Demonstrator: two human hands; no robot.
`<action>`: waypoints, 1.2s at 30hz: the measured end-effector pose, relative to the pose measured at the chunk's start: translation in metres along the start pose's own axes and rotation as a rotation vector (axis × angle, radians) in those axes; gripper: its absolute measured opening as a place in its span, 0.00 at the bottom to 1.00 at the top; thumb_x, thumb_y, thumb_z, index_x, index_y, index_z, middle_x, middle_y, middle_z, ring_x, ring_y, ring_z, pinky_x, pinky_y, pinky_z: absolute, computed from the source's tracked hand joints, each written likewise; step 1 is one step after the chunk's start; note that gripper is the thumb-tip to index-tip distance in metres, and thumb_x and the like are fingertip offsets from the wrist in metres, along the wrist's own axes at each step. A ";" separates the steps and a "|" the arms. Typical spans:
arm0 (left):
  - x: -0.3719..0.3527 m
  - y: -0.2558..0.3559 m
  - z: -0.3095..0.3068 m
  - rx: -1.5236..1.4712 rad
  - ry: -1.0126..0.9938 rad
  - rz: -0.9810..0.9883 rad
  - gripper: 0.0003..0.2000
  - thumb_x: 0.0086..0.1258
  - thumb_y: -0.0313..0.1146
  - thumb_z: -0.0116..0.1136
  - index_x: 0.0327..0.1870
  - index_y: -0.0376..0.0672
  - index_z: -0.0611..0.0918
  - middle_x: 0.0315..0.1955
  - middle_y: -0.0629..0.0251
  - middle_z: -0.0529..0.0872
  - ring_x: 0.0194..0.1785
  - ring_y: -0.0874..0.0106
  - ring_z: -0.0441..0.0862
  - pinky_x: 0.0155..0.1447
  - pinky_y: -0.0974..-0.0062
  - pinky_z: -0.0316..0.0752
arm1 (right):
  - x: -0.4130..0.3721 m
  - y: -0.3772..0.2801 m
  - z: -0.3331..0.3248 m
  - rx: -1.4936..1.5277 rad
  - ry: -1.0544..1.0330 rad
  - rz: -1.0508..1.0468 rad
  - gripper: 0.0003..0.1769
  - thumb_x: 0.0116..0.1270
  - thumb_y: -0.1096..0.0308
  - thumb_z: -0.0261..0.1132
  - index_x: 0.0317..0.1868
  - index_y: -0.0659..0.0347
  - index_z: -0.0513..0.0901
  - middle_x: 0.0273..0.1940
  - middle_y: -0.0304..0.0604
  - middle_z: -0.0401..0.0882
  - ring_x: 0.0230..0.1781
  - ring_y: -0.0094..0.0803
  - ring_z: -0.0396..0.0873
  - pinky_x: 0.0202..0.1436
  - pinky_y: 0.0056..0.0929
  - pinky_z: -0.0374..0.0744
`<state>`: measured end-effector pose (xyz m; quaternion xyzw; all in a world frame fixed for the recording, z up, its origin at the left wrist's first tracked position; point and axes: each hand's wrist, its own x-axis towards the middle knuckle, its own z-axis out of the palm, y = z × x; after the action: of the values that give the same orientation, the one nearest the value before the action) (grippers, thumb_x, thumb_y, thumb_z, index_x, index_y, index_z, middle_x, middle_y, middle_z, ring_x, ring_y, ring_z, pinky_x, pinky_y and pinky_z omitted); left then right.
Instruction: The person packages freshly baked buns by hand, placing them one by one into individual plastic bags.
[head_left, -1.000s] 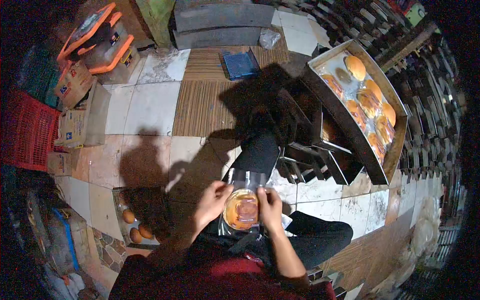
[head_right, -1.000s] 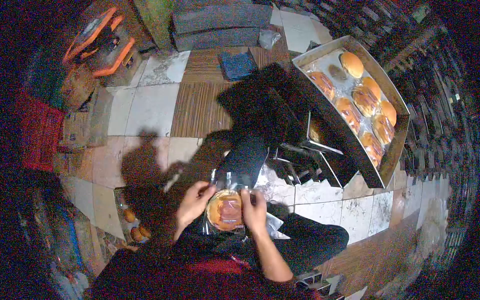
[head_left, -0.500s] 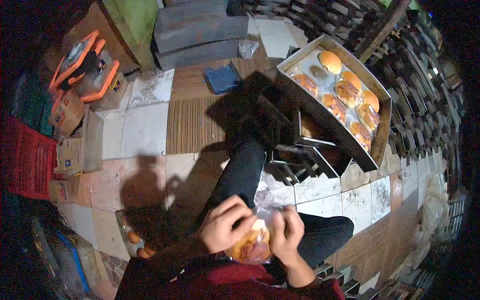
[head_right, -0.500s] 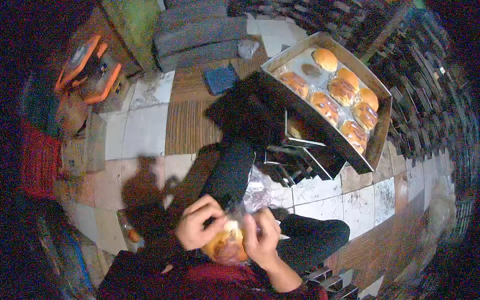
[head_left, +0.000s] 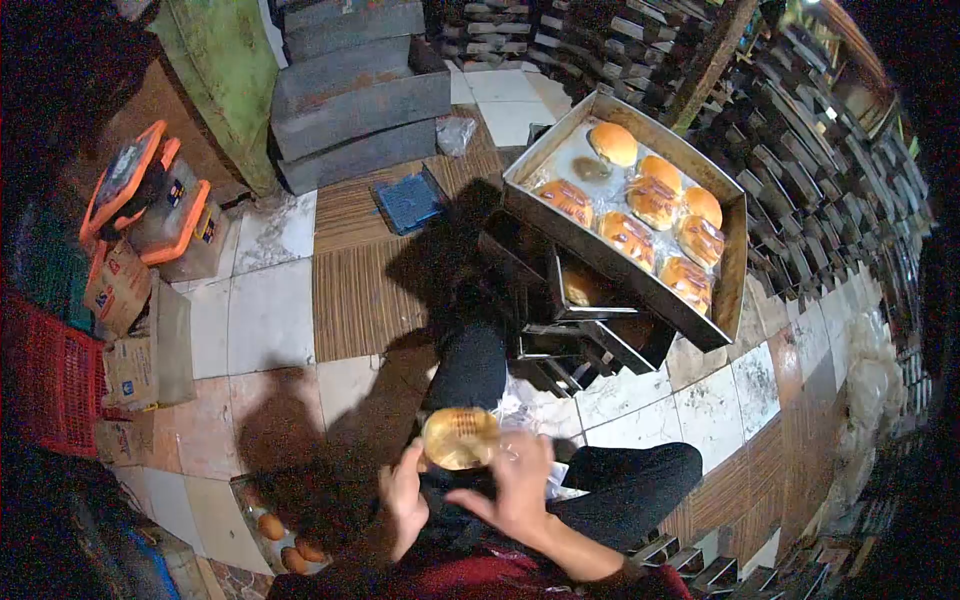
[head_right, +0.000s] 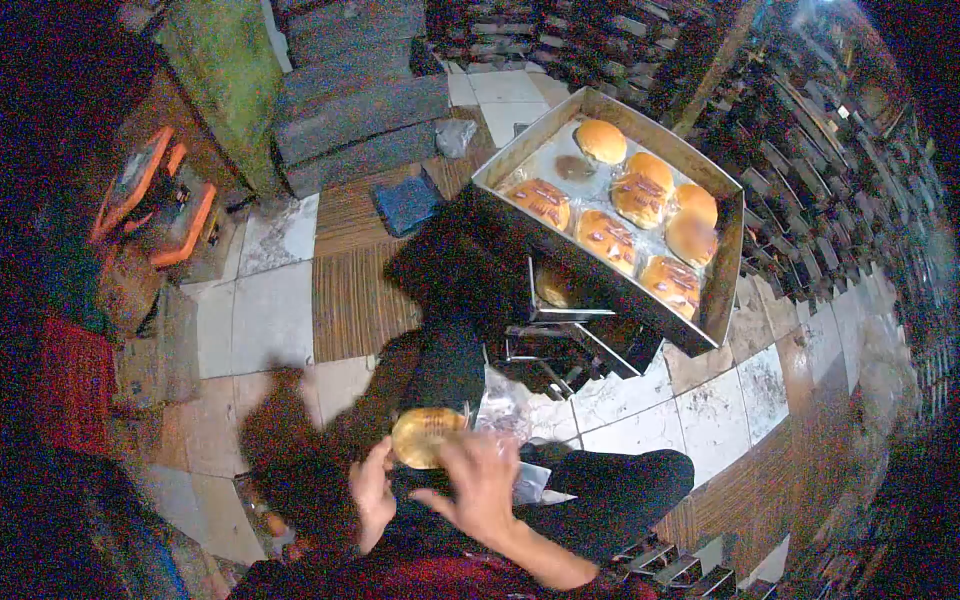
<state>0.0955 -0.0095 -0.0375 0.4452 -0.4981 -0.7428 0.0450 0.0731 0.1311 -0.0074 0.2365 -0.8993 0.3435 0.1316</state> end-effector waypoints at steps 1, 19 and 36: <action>-0.009 0.010 0.004 -0.066 0.000 -0.113 0.08 0.62 0.37 0.56 0.32 0.43 0.81 0.25 0.71 0.79 0.29 0.81 0.68 0.34 0.79 0.60 | 0.006 -0.008 -0.002 -0.056 -0.192 -0.121 0.27 0.48 0.67 0.70 0.49 0.60 0.69 0.41 0.50 0.69 0.43 0.44 0.68 0.47 0.39 0.67; -0.011 0.018 0.008 -0.244 -0.230 -0.019 0.07 0.68 0.30 0.48 0.40 0.39 0.78 0.32 0.69 0.77 0.33 0.79 0.74 0.39 0.82 0.68 | 0.000 0.112 0.014 -0.236 -0.098 -0.026 0.20 0.58 0.64 0.63 0.46 0.68 0.72 0.40 0.55 0.72 0.42 0.52 0.71 0.46 0.42 0.69; 0.050 -0.054 0.067 0.323 -0.602 0.115 0.10 0.67 0.35 0.50 0.38 0.37 0.78 0.30 0.71 0.78 0.33 0.80 0.72 0.38 0.82 0.68 | -0.104 0.142 0.023 -0.165 -0.507 0.058 0.08 0.54 0.74 0.54 0.36 0.64 0.69 0.36 0.54 0.73 0.38 0.49 0.75 0.43 0.39 0.74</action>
<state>0.0388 0.0385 -0.1031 0.1786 -0.6244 -0.7486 -0.1333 0.0871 0.2427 -0.1442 0.2779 -0.9348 0.2025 -0.0891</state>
